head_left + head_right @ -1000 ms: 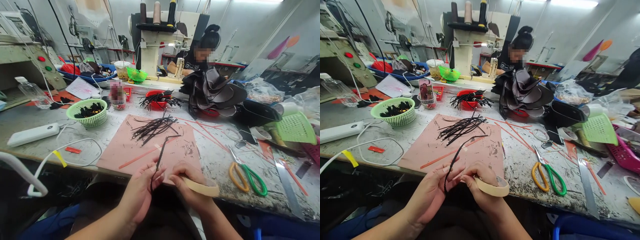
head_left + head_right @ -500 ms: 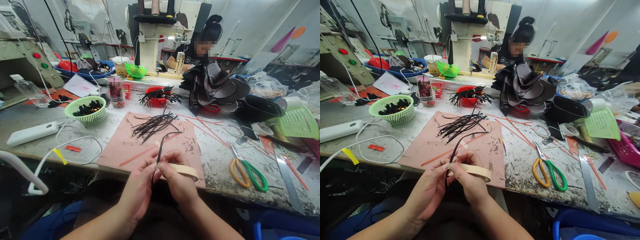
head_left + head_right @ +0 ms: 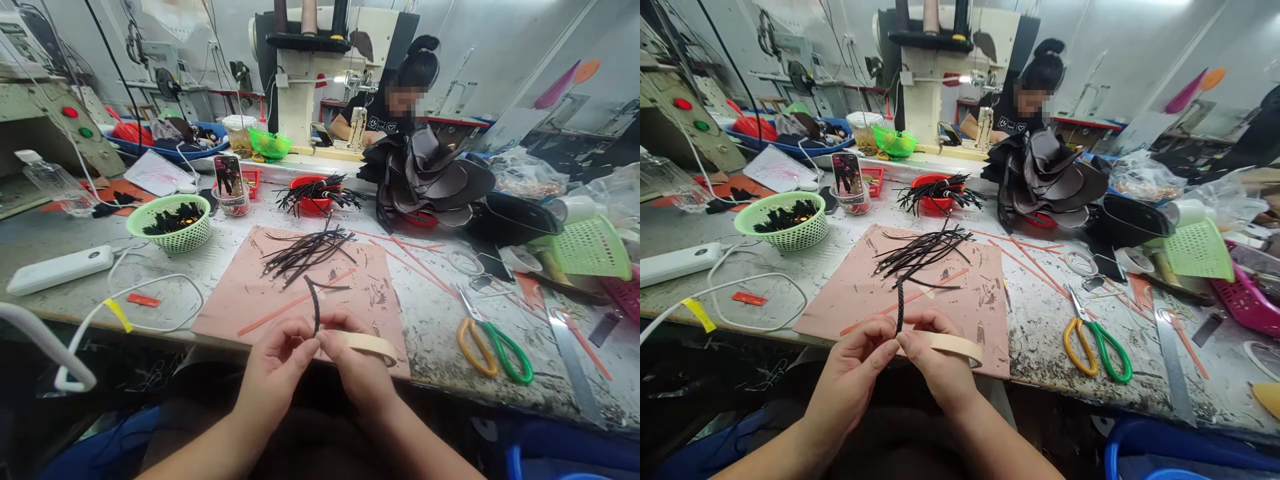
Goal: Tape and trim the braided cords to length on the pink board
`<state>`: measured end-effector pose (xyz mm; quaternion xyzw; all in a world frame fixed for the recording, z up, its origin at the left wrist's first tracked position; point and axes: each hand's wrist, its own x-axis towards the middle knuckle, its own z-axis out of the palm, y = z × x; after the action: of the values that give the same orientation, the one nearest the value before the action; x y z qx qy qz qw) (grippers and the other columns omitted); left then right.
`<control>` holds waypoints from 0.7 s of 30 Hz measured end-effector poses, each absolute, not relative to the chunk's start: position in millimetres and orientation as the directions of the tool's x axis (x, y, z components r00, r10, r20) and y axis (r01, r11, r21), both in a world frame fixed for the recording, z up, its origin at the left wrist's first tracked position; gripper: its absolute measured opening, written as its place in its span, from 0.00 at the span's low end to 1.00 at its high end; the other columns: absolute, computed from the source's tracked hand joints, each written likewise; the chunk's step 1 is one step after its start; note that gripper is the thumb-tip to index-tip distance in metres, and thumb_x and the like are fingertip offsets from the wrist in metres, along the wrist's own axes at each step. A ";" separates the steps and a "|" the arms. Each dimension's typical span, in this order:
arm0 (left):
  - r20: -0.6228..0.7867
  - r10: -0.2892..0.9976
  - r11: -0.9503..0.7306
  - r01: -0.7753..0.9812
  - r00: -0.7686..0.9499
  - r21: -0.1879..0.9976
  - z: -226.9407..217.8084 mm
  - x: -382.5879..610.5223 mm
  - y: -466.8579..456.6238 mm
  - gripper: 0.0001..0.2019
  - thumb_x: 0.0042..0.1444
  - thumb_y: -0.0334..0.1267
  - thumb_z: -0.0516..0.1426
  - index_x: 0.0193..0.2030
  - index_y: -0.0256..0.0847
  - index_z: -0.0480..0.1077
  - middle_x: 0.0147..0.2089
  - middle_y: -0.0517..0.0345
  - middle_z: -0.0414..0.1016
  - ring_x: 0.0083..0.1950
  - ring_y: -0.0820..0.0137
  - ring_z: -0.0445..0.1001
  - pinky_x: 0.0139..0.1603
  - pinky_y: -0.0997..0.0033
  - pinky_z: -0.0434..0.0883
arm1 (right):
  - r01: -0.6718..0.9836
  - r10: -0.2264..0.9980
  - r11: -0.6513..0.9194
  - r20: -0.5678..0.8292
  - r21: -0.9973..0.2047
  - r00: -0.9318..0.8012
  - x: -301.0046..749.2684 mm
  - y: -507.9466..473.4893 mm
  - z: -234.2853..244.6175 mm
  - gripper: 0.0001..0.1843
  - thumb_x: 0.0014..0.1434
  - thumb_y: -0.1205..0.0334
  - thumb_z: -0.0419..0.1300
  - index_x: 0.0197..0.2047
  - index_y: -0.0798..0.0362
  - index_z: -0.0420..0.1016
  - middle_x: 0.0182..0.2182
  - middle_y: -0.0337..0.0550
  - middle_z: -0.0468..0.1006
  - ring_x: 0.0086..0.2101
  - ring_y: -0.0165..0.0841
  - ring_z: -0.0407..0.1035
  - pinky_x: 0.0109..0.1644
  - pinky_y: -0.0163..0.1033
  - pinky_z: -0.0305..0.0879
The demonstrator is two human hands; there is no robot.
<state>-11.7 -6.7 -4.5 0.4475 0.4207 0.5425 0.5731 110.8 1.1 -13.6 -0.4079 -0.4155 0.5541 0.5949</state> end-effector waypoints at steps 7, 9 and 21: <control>-0.194 0.968 0.242 -0.405 0.157 0.882 5.8 -14.0 -5.8 0.08 0.43 0.34 0.64 0.26 0.40 0.68 0.24 0.65 0.69 0.27 0.77 0.66 0.30 0.79 0.65 | -0.239 0.970 0.169 0.205 -0.956 -0.130 122.5 4.4 -5.3 0.04 0.49 0.65 0.62 0.30 0.49 0.77 0.29 0.38 0.72 0.30 0.30 0.68 0.34 0.35 0.66; -0.228 0.958 0.285 -0.481 0.175 0.829 10.1 -12.9 -5.8 0.12 0.40 0.33 0.66 0.26 0.41 0.65 0.23 0.66 0.70 0.25 0.77 0.67 0.27 0.80 0.65 | -0.306 0.957 0.116 0.189 -0.945 -0.221 123.3 4.7 -4.4 0.04 0.50 0.64 0.61 0.32 0.48 0.77 0.30 0.38 0.73 0.28 0.29 0.69 0.33 0.35 0.67; -0.224 0.951 0.294 -0.401 0.212 0.868 7.5 -12.3 -2.8 0.08 0.42 0.36 0.65 0.24 0.37 0.71 0.23 0.64 0.72 0.27 0.77 0.70 0.31 0.79 0.67 | -0.032 0.935 0.341 0.343 -0.939 -0.090 122.3 4.3 -1.6 0.02 0.52 0.63 0.58 0.29 0.51 0.69 0.27 0.38 0.68 0.28 0.29 0.65 0.30 0.34 0.64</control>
<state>-12.3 -2.8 7.5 0.3445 0.3996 0.4840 0.6981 122.3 4.3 -1.6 -0.3771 -0.5984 0.4325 0.5591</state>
